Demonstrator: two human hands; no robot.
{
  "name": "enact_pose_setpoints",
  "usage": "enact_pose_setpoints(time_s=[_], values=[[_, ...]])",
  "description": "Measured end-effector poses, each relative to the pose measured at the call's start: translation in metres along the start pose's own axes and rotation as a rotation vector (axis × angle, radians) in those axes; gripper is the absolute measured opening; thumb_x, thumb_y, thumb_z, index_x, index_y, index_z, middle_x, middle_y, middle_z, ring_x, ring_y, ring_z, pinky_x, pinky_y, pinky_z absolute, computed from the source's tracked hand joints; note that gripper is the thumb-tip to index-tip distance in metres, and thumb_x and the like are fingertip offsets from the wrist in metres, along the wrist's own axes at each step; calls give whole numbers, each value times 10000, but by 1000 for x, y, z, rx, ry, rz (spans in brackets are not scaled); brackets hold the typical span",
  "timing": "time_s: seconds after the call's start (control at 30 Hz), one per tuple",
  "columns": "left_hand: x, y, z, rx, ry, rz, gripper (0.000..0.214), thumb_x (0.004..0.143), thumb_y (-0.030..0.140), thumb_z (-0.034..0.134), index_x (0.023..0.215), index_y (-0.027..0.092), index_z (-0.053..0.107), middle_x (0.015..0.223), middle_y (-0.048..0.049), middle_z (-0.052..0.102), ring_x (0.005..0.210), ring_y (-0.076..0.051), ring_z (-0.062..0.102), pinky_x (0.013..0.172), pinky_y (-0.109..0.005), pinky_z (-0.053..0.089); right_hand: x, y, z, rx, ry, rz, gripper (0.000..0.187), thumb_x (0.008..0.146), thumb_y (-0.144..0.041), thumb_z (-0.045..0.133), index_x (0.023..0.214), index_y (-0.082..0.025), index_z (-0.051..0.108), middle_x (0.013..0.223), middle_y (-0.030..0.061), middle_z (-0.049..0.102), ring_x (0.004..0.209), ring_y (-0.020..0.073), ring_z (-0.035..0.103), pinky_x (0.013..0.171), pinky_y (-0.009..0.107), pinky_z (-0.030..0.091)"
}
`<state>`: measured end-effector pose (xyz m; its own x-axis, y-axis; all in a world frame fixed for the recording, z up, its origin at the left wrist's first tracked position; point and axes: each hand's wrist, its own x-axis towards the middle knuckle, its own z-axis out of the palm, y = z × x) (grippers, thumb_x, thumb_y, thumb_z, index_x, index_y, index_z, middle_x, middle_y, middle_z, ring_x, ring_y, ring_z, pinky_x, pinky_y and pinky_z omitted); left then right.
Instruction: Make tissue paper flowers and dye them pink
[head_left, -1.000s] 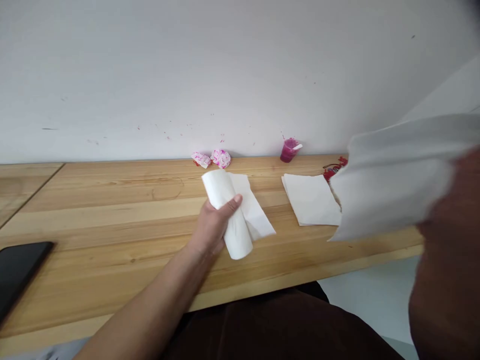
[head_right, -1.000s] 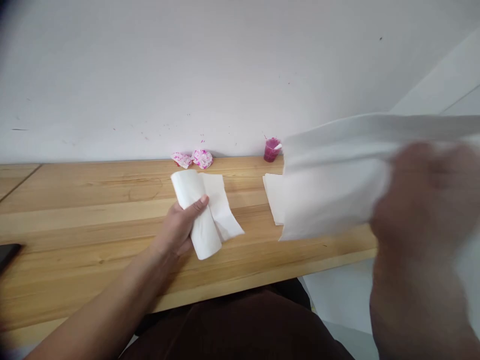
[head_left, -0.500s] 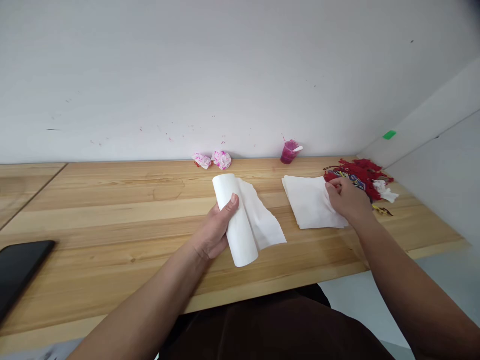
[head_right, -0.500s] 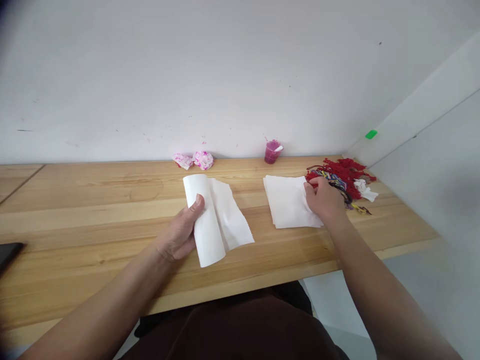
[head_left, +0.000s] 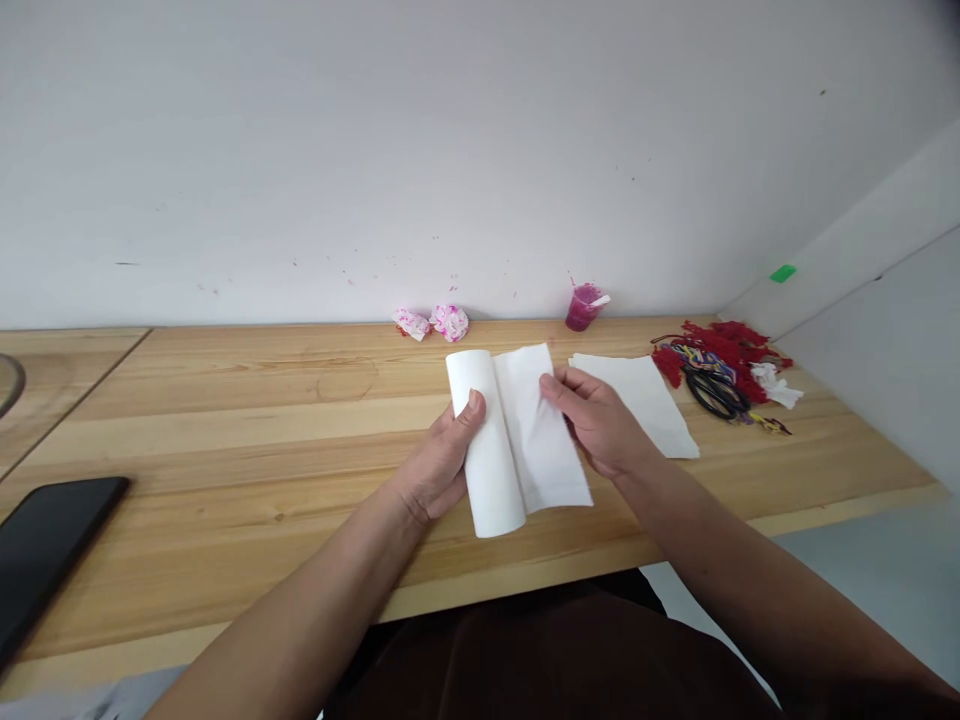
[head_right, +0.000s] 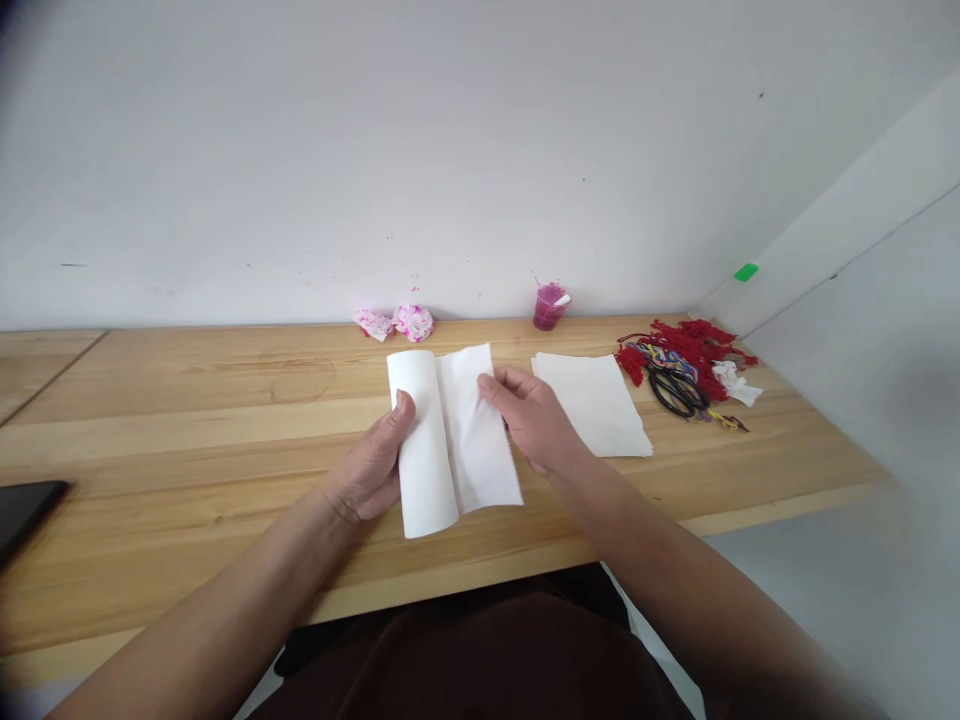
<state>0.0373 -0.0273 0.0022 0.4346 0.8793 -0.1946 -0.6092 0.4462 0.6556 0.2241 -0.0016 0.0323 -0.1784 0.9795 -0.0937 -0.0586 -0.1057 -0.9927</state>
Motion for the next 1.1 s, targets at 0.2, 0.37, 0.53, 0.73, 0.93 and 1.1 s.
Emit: enact_pose_setpoints(time_s=[0.2, 0.37, 0.53, 0.73, 0.93, 1.1], values=[[2, 0, -1, -41, -13, 17, 804, 823, 621, 762, 1456, 168, 561, 1320, -203, 723, 1296, -381, 646, 1190, -541, 435, -3, -36, -15, -282, 176, -333, 261, 932, -490, 697, 872, -236, 684, 747, -11, 614, 647, 133, 499, 580, 261, 402], [-1, 7, 4, -15, 77, 7, 906, 694, 538, 908, 1438, 163, 553, 1267, -206, 739, 1207, -386, 692, 1103, -550, 514, -12, -45, -26, -435, 367, -449, 289, 945, -516, 665, 863, -240, 653, 699, -3, 573, 587, 141, 454, 511, 272, 362], [-1, 7, 2, 59, 98, 34, 831, 682, 349, 949, 1403, 174, 574, 1274, -193, 732, 1160, -356, 709, 1033, -522, 563, -15, -32, -37, -403, 327, -334, 345, 922, -575, 669, 832, -242, 646, 683, -6, 565, 559, 138, 448, 481, 272, 344], [-2, 9, 0, 149, 180, 62, 617, 702, 314, 933, 1232, 153, 661, 1272, -177, 733, 1078, -318, 727, 926, -458, 611, -15, -24, -51, -606, 442, -459, 406, 975, -543, 593, 715, -236, 543, 653, -11, 478, 595, 151, 412, 522, 294, 330], [-1, 7, 3, 206, 245, 127, 586, 706, 337, 922, 1202, 153, 670, 1229, -159, 752, 998, -282, 734, 853, -406, 612, -21, -31, -50, -891, 559, -654, 420, 1011, -438, 531, 655, -245, 421, 612, -24, 390, 588, 155, 362, 540, 303, 310], [-1, 1, 6, 255, 254, 194, 543, 722, 361, 903, 1184, 171, 692, 1201, -136, 769, 1019, -284, 735, 871, -397, 604, -47, -45, -35, -1003, 629, -853, 286, 997, -344, 587, 733, -238, 561, 602, -36, 394, 556, 145, 351, 546, 314, 316]])
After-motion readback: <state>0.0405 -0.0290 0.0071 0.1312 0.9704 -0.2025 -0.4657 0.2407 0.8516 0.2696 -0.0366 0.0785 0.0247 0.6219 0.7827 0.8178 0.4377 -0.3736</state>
